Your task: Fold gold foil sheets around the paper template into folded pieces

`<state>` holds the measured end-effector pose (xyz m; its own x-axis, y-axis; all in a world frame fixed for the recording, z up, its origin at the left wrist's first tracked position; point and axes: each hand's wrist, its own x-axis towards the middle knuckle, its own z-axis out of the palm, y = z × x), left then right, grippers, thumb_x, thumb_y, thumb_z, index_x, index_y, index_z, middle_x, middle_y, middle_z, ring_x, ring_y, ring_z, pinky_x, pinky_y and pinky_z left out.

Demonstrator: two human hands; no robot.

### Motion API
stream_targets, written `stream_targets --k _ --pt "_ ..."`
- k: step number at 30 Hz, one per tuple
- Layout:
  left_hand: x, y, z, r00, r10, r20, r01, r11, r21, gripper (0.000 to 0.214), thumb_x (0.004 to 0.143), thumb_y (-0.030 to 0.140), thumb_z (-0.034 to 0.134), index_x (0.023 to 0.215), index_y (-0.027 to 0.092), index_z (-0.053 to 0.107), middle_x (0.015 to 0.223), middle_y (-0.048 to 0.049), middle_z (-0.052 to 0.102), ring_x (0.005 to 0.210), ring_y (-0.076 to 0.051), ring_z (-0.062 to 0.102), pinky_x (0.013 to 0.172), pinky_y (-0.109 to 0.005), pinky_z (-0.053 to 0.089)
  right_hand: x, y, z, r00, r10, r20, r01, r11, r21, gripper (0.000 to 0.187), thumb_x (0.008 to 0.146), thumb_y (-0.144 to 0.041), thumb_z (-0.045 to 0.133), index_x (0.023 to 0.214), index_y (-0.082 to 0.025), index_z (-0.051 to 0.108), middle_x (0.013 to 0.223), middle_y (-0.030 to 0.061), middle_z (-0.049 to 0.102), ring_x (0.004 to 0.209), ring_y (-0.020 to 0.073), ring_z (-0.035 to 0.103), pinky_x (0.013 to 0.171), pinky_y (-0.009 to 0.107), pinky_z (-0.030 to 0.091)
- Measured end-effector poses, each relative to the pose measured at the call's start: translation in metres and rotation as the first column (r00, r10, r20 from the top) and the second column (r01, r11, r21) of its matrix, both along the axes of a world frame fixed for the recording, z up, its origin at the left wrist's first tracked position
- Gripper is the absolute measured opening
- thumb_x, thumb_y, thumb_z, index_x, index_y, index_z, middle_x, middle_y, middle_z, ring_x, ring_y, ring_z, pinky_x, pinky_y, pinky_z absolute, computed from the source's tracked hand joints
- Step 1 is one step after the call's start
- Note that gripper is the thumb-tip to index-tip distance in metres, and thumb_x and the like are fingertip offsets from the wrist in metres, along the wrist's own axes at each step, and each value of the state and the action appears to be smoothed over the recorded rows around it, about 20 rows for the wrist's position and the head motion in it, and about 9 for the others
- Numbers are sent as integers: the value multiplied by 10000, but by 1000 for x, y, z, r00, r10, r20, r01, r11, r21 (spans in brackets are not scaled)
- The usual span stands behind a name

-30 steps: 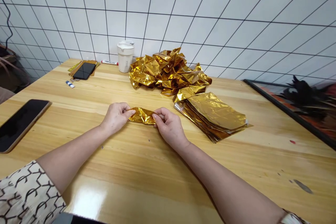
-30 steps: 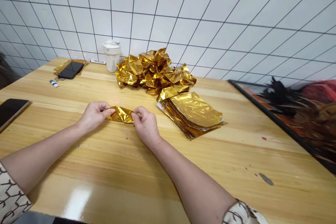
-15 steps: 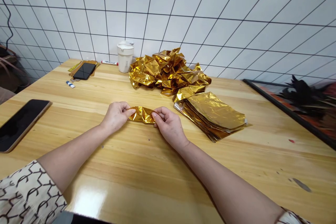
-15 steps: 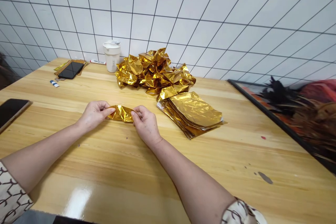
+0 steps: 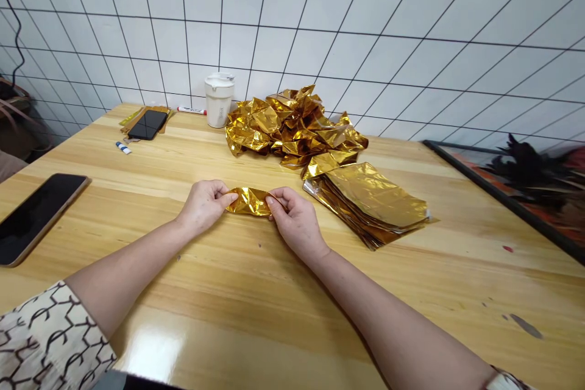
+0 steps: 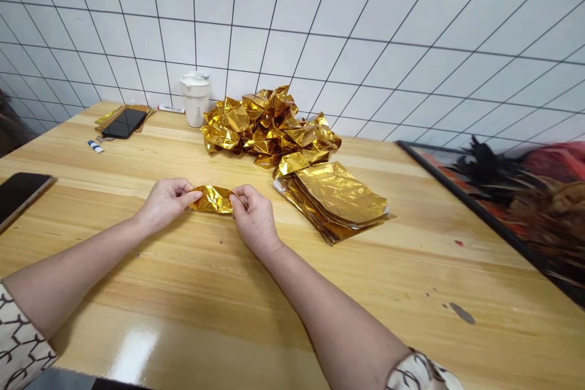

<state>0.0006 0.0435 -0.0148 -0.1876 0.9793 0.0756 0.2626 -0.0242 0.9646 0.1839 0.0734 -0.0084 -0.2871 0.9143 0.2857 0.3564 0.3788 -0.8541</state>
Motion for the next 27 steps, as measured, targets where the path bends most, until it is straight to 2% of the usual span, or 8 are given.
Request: stream_targets --k 4,9,14,19,23,27 --pt "1 -1 2 1000 1 3 -1 1000 -5 212 636 300 633 491 174 542 463 48 501 452 -86 410 461 -213 302 -1 -1 -1 998 29 -60 -33 997 -69 154 726 -382 528 676 -239 503 507 -47 487 460 127 441 464 256 361" --pt "1 -2 4 1000 -4 4 5 1000 -7 230 628 313 643 485 177 525 463 50 490 453 -82 400 463 -215 292 -1 0 -3 994 38 -100 -49 992 -112 197 709 -420 559 674 -232 512 499 -51 494 457 120 456 469 251 367" --pt "2 -2 7 997 -25 79 28 999 -30 292 603 420 657 503 180 525 476 36 515 452 -85 427 463 -218 328 -1 1 -1 990 23 -136 -46 985 -168 257 696 -471 583 669 -226 510 514 -50 501 464 113 467 483 253 389" --pt "3 -6 18 984 -71 162 75 997 -23 377 589 541 669 628 169 622 507 35 543 458 -88 450 456 -209 359 0 2 5 985 -27 -169 -6 982 -190 322 700 -529 607 688 -216 531 552 -54 498 453 93 440 450 235 366" --pt "3 -8 22 976 -87 200 90 996 -9 369 591 526 686 672 167 653 512 38 548 472 -92 477 461 -204 384 1 3 6 982 -32 -185 -9 976 -218 391 682 -592 636 698 -212 544 555 -52 506 456 94 450 444 232 371" --pt "0 -5 17 977 -52 209 58 998 -22 310 610 471 680 621 163 637 489 35 547 446 -85 481 456 -200 389 2 3 4 981 1 -194 -45 974 -223 419 690 -615 641 737 -209 550 574 -48 521 482 98 475 468 236 393"
